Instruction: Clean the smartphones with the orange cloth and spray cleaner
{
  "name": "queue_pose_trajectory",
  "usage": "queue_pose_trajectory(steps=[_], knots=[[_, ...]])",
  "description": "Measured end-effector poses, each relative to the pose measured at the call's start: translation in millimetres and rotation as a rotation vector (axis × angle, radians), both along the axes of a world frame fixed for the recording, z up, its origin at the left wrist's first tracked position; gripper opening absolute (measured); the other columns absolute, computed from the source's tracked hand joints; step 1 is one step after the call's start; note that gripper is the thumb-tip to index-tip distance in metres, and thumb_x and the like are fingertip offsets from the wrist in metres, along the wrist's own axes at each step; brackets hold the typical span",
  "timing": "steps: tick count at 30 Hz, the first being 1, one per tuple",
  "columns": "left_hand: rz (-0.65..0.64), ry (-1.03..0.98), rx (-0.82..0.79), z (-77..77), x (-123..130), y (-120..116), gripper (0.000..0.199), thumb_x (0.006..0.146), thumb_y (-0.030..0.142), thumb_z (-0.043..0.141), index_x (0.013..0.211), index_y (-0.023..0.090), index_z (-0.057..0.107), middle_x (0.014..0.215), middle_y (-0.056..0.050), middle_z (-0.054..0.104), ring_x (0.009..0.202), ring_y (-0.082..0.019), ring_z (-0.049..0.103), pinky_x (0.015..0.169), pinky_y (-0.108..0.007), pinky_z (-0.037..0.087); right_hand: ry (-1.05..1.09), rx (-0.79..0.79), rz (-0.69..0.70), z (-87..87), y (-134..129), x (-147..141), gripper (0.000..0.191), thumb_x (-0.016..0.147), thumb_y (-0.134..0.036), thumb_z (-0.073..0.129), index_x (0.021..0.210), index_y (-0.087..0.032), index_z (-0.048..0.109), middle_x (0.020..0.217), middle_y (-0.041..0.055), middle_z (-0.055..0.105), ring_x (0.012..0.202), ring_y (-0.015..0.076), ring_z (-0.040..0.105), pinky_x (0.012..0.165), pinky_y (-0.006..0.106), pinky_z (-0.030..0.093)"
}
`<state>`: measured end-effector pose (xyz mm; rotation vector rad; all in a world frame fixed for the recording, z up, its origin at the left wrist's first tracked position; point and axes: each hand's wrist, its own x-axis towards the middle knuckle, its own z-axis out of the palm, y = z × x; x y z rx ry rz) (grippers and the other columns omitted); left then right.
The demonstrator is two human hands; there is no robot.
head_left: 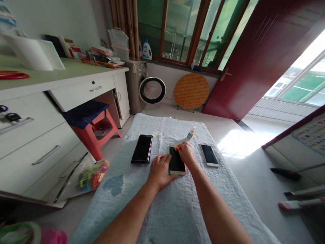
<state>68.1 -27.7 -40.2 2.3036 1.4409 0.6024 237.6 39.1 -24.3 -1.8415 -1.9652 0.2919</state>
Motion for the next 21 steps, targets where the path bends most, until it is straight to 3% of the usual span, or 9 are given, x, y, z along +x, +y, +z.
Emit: queue_pose_trajectory(steps=[4, 9, 13, 17, 21], knots=[[-0.006, -0.008, -0.002, 0.1, 0.1, -0.5, 0.078, 0.068, 0.057, 0.071, 0.134, 0.023, 0.046, 0.134, -0.006, 0.054, 0.121, -0.033, 0.045, 0.103, -0.043, 0.034, 0.049, -0.024, 0.136, 0.3, -23.4, -6.9, 0.025, 0.08, -0.008, 0.052, 0.08, -0.019, 0.074, 0.082, 0.0027, 0.059, 0.078, 0.0127, 0.054, 0.075, 0.021, 0.039], [0.016, 0.019, -0.009, -4.4, 0.8, 0.5, 0.076, 0.07, 0.052, 0.071, 0.135, 0.02, 0.046, 0.14, -0.009, 0.05, 0.125, -0.034, 0.042, 0.105, -0.044, 0.033, 0.146, -0.096, 0.264, 6.6, -65.9, -7.2, 0.026, 0.078, -0.005, 0.053, 0.08, -0.02, 0.075, 0.082, 0.0018, 0.058, 0.073, 0.0109, 0.055, 0.069, 0.02, 0.039], [0.017, 0.004, 0.019, -9.2, 1.2, 2.0, 0.076, 0.075, 0.059, 0.063, 0.137, 0.018, 0.045, 0.14, -0.01, 0.051, 0.125, -0.034, 0.043, 0.105, -0.045, 0.033, 0.168, -0.144, 0.309, 14.2, -91.6, 2.6, 0.022, 0.082, -0.01, 0.055, 0.078, -0.019, 0.074, 0.081, 0.0016, 0.059, 0.072, 0.0107, 0.056, 0.069, 0.021, 0.039], [0.009, 0.002, 0.007, -9.3, 1.1, 2.9, 0.08, 0.072, 0.062, 0.065, 0.137, 0.019, 0.045, 0.14, -0.009, 0.05, 0.124, -0.034, 0.043, 0.106, -0.044, 0.033, 0.157, -0.15, 0.286, 15.2, -93.0, 13.5, 0.02, 0.082, -0.011, 0.055, 0.076, -0.018, 0.073, 0.079, 0.0018, 0.06, 0.073, 0.0113, 0.057, 0.069, 0.021, 0.038], [-0.003, 0.021, -0.025, -7.2, 0.2, 3.2, 0.083, 0.068, 0.055, 0.071, 0.138, 0.02, 0.044, 0.142, -0.008, 0.049, 0.126, -0.034, 0.041, 0.106, -0.044, 0.033, 0.107, -0.114, 0.204, 9.5, -70.1, 20.1, 0.021, 0.083, -0.012, 0.053, 0.078, -0.018, 0.073, 0.079, 0.0021, 0.06, 0.073, 0.0122, 0.056, 0.068, 0.021, 0.037]])
